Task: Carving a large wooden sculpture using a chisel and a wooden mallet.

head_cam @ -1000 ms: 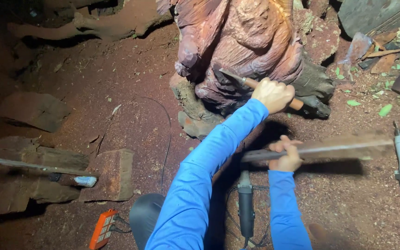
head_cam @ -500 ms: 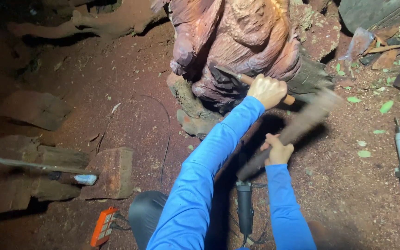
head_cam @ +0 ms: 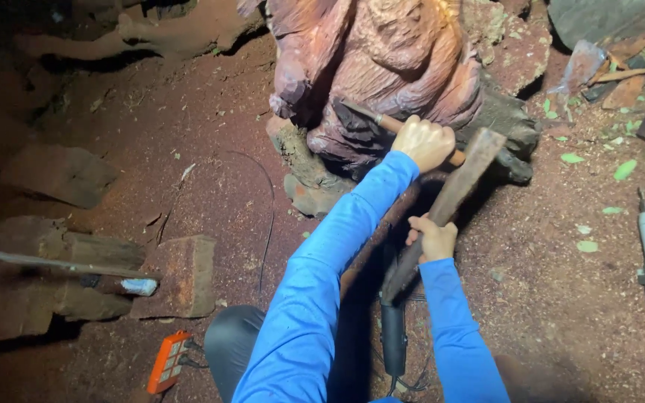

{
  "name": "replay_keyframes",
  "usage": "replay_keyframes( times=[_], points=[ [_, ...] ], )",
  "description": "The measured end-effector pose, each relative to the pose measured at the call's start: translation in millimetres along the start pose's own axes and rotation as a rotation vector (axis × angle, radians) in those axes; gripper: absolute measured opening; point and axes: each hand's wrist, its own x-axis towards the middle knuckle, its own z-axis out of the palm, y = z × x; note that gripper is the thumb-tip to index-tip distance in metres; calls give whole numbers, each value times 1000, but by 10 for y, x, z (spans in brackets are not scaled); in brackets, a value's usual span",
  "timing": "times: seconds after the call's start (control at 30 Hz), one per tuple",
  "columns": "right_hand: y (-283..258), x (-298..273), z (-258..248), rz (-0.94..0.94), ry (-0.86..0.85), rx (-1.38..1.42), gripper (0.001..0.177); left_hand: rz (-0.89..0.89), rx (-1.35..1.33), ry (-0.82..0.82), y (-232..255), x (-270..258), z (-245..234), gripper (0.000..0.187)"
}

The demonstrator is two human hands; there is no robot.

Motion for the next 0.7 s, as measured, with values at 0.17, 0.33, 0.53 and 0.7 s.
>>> replay_keyframes(
  times=[0.17,0.33,0.53,0.7],
  points=[
    [-126,-226,145,35,35,242,28,-10,17,-5,19,6,-26,11],
    [-119,-257,156,7,74,212,32,-1,26,-34,-15,32,-47,11],
    [-249,-246,91,91,-63,92,25,16,33,-367,82,158,-156,21],
    [-179,-88,-167,84,56,306,22,27,-47,-208,405,164,-120,13]
  ],
)
